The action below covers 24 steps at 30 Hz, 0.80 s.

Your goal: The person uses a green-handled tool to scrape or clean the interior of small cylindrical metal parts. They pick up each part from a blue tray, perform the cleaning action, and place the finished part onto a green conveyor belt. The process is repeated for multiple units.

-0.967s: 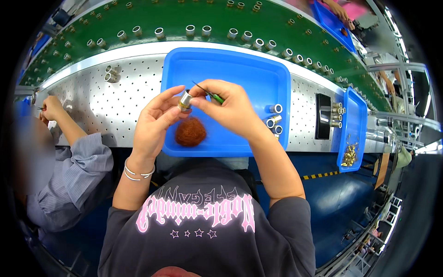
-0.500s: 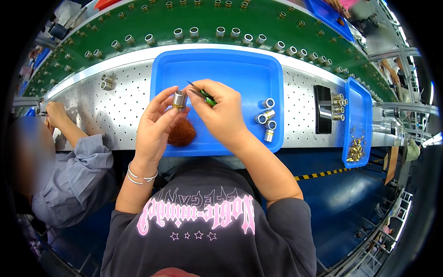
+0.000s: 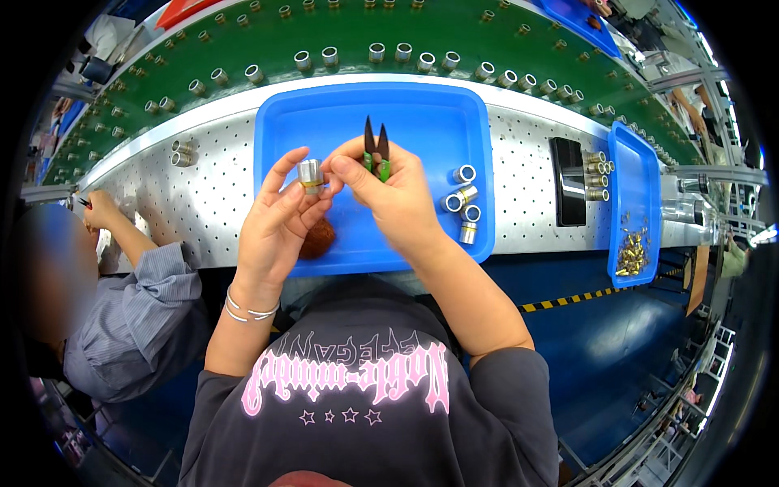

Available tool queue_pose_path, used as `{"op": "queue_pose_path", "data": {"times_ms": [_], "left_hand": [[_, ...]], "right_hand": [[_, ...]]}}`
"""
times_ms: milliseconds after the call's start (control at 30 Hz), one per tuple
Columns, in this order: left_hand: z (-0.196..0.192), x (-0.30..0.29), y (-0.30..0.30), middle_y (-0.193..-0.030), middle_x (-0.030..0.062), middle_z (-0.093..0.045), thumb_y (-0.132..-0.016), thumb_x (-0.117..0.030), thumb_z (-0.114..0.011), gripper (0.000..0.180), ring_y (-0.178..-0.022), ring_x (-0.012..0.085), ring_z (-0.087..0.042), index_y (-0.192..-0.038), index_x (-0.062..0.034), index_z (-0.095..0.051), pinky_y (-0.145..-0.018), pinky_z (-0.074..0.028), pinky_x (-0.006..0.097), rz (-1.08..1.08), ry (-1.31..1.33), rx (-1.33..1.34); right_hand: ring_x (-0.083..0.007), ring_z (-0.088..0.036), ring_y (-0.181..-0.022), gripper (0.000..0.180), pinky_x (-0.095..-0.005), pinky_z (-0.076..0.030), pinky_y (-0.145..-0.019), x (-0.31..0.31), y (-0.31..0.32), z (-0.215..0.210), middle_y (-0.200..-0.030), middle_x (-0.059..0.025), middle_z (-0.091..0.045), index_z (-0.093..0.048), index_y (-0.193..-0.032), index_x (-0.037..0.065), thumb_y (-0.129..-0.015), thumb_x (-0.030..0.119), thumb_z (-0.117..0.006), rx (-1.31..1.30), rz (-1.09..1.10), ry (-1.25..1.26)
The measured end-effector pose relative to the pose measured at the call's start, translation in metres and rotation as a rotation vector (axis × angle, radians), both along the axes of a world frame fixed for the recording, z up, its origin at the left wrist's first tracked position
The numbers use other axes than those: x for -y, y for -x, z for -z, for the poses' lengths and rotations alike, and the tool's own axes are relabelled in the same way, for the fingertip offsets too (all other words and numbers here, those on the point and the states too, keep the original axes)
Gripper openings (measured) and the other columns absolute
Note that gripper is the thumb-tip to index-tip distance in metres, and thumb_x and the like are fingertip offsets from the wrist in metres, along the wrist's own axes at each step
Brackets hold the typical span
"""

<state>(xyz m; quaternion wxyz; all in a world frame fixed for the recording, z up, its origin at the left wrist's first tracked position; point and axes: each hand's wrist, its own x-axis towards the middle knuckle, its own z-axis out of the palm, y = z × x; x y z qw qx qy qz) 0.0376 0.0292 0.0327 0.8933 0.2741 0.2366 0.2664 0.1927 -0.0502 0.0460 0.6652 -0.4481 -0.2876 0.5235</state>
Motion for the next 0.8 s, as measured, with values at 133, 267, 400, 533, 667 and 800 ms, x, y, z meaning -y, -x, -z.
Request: {"op": "queue_pose_path", "data": {"times_ms": [133,267,400,533,667,800], "left_hand": [[0.002,-0.001,0.000,-0.108,0.0115,-0.058,-0.088,-0.008,-0.058,0.042,-0.096,0.0187,-0.060,-0.127,-0.0024,-0.043,-0.087,-0.049,0.029,0.009,0.024,0.016],[0.013,-0.002,0.000,-0.111,0.0122,-0.058,-0.089,-0.009,-0.057,0.043,-0.098,0.0188,-0.060,-0.128,-0.0025,-0.043,-0.088,-0.049,0.029,0.035,-0.005,0.023],[0.008,-0.003,-0.001,-0.111,0.0118,-0.057,-0.089,-0.009,-0.058,0.044,-0.097,0.0182,-0.060,-0.129,-0.0029,-0.043,-0.088,-0.049,0.029,-0.003,0.073,0.035],[0.008,-0.003,-0.003,-0.112,0.0125,-0.057,-0.089,-0.011,-0.058,0.045,-0.097,0.0185,-0.060,-0.130,-0.0035,-0.042,-0.088,-0.049,0.029,-0.006,0.030,0.021],[0.012,-0.004,-0.003,-0.112,0.0132,-0.057,-0.090,-0.010,-0.056,0.046,-0.098,0.0178,-0.060,-0.132,-0.0032,-0.039,-0.088,-0.050,0.028,0.008,0.000,0.009],[0.005,-0.002,-0.006,-0.110,0.0124,-0.057,-0.090,-0.009,-0.056,0.047,-0.098,0.0168,-0.060,-0.133,-0.0025,-0.038,-0.088,-0.050,0.026,-0.006,-0.046,-0.028]], "right_hand": [[-0.0053,-0.044,-0.058,0.012,-0.0193,-0.032,-0.052,0.000,0.007,-0.002,-0.073,-0.0055,-0.060,-0.062,-0.091,-0.001,-0.088,0.011,-0.060,0.124,0.070,-0.017],[-0.0105,-0.057,-0.073,0.010,-0.0234,-0.046,-0.067,0.001,0.009,-0.005,-0.079,-0.0059,-0.062,-0.063,-0.090,-0.002,-0.087,0.008,-0.061,0.094,0.039,-0.018],[-0.0112,-0.058,-0.074,0.010,-0.0234,-0.046,-0.067,0.006,0.000,-0.002,-0.079,-0.0061,-0.062,-0.063,-0.089,-0.002,-0.086,0.008,-0.062,0.161,0.092,0.003],[-0.0107,-0.058,-0.072,0.010,-0.0230,-0.046,-0.067,0.008,0.002,0.001,-0.079,-0.0058,-0.062,-0.064,-0.089,-0.002,-0.086,0.008,-0.062,0.185,0.080,0.040],[-0.0106,-0.057,-0.072,0.010,-0.0230,-0.046,-0.066,0.009,0.004,-0.001,-0.079,-0.0057,-0.062,-0.064,-0.089,-0.002,-0.086,0.007,-0.062,0.207,0.081,0.035],[-0.0100,-0.057,-0.072,0.010,-0.0222,-0.045,-0.065,0.011,-0.001,0.001,-0.079,-0.0048,-0.062,-0.064,-0.089,-0.001,-0.086,0.008,-0.063,0.237,0.096,0.045]]}}
